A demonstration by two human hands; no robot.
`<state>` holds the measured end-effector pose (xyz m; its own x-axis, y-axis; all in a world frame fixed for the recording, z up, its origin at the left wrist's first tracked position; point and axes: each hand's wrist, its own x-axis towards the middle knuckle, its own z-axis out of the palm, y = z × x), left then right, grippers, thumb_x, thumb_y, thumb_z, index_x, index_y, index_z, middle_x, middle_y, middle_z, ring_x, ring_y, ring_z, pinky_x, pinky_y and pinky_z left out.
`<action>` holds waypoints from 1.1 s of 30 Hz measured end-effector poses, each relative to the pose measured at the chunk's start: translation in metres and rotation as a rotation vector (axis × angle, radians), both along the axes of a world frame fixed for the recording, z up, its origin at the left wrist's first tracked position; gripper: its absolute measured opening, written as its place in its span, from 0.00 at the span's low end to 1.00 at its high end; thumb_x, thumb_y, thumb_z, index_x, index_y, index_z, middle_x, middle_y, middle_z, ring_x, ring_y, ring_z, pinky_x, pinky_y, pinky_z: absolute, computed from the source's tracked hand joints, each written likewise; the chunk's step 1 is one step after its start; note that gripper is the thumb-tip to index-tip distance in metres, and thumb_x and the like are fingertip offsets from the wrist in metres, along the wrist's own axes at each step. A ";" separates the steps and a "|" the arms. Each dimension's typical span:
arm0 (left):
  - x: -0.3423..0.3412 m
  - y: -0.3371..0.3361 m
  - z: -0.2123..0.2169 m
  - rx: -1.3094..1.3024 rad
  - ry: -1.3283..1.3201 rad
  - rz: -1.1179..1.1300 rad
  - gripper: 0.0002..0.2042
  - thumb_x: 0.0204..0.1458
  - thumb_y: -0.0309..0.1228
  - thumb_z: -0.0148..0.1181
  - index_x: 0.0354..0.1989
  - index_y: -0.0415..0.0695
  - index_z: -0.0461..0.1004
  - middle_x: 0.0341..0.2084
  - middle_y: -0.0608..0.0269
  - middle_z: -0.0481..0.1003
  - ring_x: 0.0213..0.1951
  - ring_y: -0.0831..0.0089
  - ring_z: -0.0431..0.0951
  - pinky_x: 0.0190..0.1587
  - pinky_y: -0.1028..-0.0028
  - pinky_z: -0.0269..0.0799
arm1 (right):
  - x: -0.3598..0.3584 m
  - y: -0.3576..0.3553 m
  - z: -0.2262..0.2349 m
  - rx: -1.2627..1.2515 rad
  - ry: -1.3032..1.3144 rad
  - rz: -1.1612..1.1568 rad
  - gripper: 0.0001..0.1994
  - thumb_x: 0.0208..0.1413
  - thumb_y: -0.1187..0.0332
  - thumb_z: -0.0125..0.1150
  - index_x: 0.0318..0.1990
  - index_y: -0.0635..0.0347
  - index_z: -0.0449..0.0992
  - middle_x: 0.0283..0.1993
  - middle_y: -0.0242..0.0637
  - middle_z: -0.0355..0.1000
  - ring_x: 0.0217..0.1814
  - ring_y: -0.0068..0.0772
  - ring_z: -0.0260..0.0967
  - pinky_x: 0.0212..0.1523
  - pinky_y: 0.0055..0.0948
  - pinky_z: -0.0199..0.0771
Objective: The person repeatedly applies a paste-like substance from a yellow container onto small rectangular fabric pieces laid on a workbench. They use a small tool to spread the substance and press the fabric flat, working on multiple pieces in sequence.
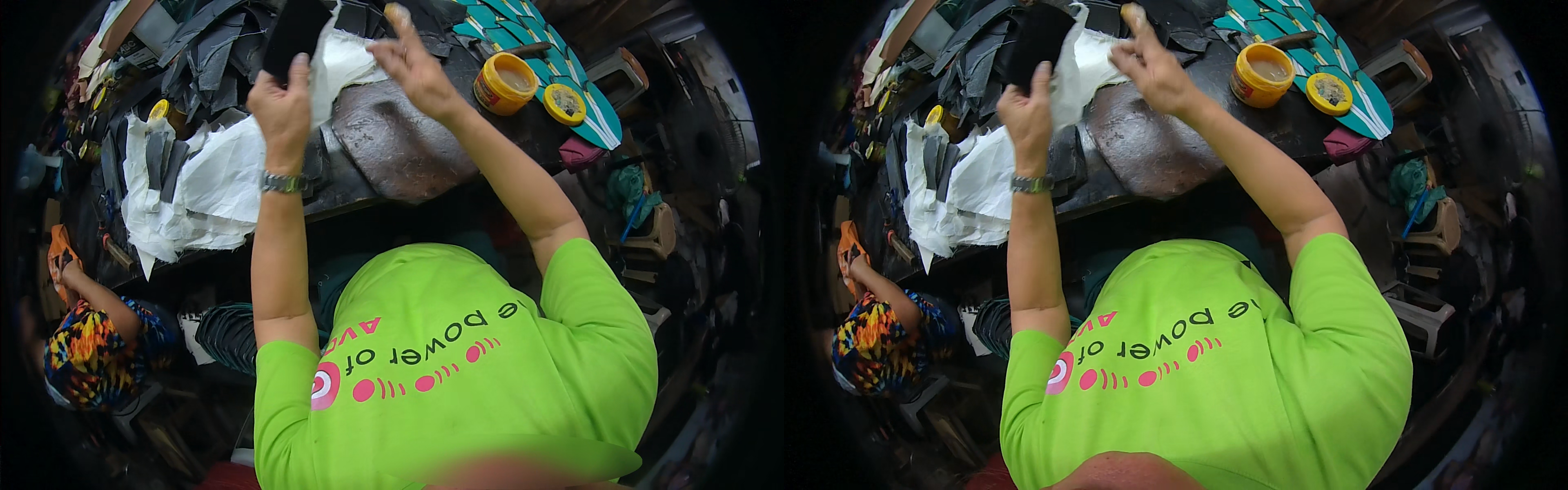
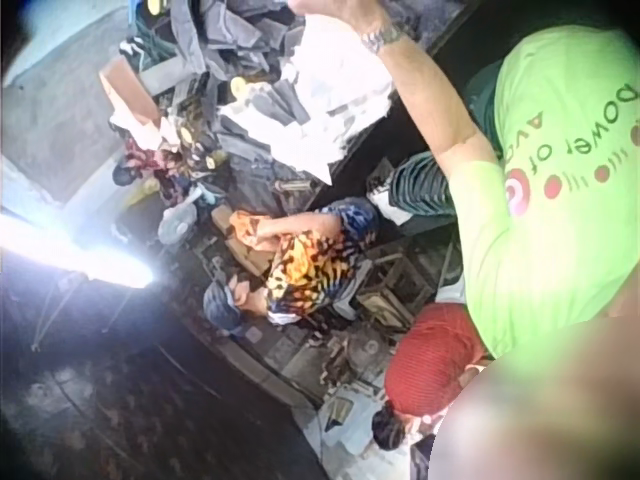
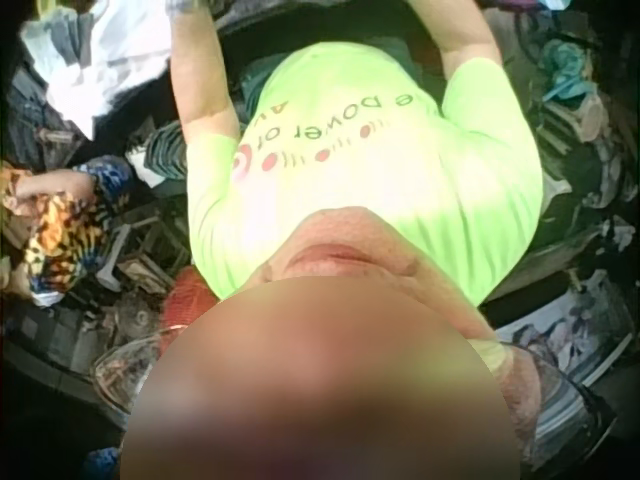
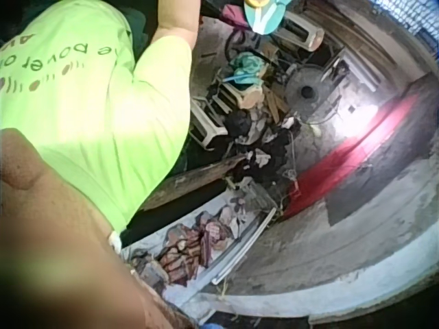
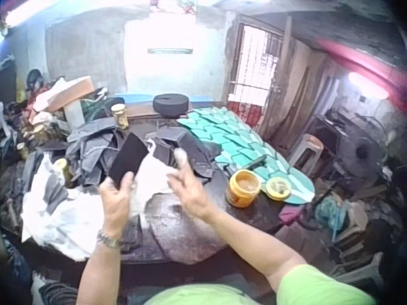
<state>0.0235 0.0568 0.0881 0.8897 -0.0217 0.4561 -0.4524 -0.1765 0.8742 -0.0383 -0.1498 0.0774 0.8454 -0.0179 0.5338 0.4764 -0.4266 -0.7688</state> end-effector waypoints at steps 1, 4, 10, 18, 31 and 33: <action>-0.004 0.007 0.009 -0.120 0.013 -0.034 0.11 0.58 0.35 0.66 0.32 0.38 0.79 0.25 0.66 0.79 0.25 0.81 0.73 0.28 0.78 0.67 | -0.017 0.002 -0.012 -0.178 0.032 -0.013 0.39 0.64 0.51 0.54 0.76 0.50 0.42 0.65 0.53 0.64 0.67 0.44 0.62 0.68 0.36 0.58; -0.020 0.022 0.033 -0.304 -0.058 -0.129 0.12 0.60 0.36 0.64 0.30 0.39 0.80 0.25 0.71 0.77 0.25 0.85 0.71 0.27 0.81 0.64 | -0.069 -0.006 -0.036 -0.778 0.148 -0.141 0.39 0.67 0.48 0.51 0.77 0.52 0.39 0.73 0.57 0.54 0.75 0.54 0.54 0.74 0.42 0.50; -0.069 -0.004 0.026 0.264 -0.237 -0.271 0.10 0.60 0.31 0.61 0.40 0.35 0.77 0.29 0.56 0.75 0.27 0.68 0.71 0.30 0.70 0.67 | -0.101 -0.041 -0.022 0.053 0.332 -0.317 0.36 0.69 0.49 0.48 0.76 0.53 0.43 0.64 0.48 0.65 0.66 0.40 0.65 0.66 0.33 0.61; -0.120 -0.054 -0.039 0.399 -0.037 -0.498 0.20 0.57 0.36 0.65 0.56 0.42 0.74 0.38 0.53 0.78 0.36 0.62 0.80 0.39 0.68 0.77 | -0.111 -0.134 0.030 -0.423 -0.017 -0.597 0.23 0.65 0.46 0.54 0.50 0.55 0.83 0.40 0.42 0.71 0.43 0.44 0.70 0.45 0.38 0.70; -0.069 -0.047 -0.077 1.048 -0.395 -0.356 0.36 0.61 0.59 0.47 0.71 0.46 0.58 0.71 0.47 0.56 0.73 0.51 0.51 0.72 0.50 0.43 | -0.090 -0.166 0.049 -0.816 0.607 -0.805 0.28 0.65 0.37 0.40 0.51 0.42 0.81 0.44 0.51 0.77 0.47 0.51 0.76 0.48 0.45 0.74; -0.068 -0.045 -0.079 1.033 -0.405 -0.292 0.38 0.60 0.60 0.49 0.70 0.45 0.58 0.69 0.46 0.58 0.72 0.47 0.53 0.71 0.47 0.44 | -0.105 -0.153 0.053 -0.919 0.816 -0.789 0.38 0.61 0.30 0.37 0.47 0.53 0.83 0.42 0.51 0.79 0.47 0.51 0.77 0.48 0.43 0.75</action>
